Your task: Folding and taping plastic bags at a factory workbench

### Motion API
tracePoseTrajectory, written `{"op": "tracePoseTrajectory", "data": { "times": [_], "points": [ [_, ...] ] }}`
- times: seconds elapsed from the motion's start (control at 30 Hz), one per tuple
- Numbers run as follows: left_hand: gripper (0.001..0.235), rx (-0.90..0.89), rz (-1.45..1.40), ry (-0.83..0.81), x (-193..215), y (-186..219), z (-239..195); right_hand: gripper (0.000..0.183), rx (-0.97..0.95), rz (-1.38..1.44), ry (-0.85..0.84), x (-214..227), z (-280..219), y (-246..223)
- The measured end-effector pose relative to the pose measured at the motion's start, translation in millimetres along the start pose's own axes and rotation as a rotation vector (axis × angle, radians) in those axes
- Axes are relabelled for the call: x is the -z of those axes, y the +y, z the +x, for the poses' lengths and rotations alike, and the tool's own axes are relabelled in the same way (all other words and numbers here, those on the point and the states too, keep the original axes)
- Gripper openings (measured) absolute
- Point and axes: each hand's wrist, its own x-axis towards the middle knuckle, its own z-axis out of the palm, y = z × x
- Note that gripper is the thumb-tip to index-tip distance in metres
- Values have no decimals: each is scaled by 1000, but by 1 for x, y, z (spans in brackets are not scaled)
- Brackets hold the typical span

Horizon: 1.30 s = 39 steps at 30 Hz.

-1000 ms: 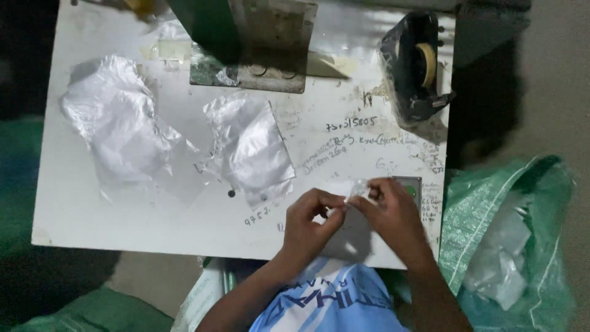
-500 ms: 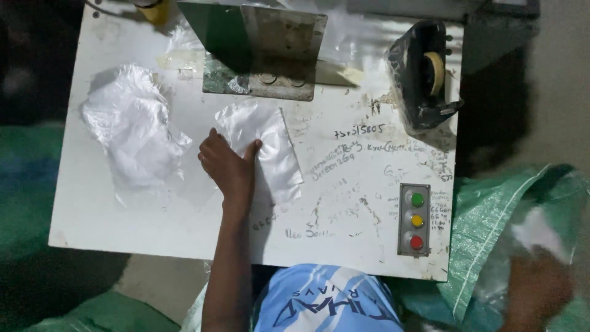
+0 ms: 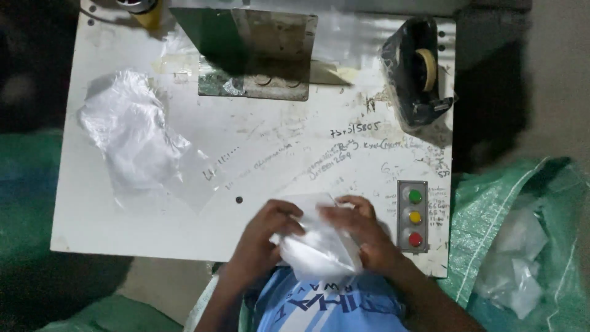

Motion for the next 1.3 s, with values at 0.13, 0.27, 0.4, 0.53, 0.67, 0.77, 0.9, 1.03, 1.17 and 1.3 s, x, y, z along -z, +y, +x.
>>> {"op": "tracePoseTrajectory", "data": {
  "times": [0.13,0.27,0.4,0.53,0.67,0.77,0.9,1.03,1.17,1.3],
  "points": [
    [32,264,57,-392,-18,2,-46,32,-422,408,-369,15,-4,-12],
    [43,991,-343,-282,-31,14,-57,34,-955,246,-229,24,8,-34],
    [58,1163,-403,-51,-39,16,-45,77,-531,18,-106,28,-6,-16],
    [54,1008,-352,-34,-52,18,-25,101,-544,-108,-760,19,3,-49],
    [34,471,385,336,-63,12,-17,43,-722,46,-79,-5,13,-54],
    [52,788,72,285,-60,20,-3,54,-773,183,129,-7,30,-87],
    [23,635,-497,299,-55,26,1,74,-623,211,85,-26,18,-44],
    [13,440,-350,248,-60,-39,-28,43,-735,978,188,-34,26,-39],
    [12,504,177,672,8,-52,-13,55,-798,983,358,-30,33,-26],
    [28,616,878,764,55,-106,-34,63,-739,953,390,-21,37,-40]
  ]
}}
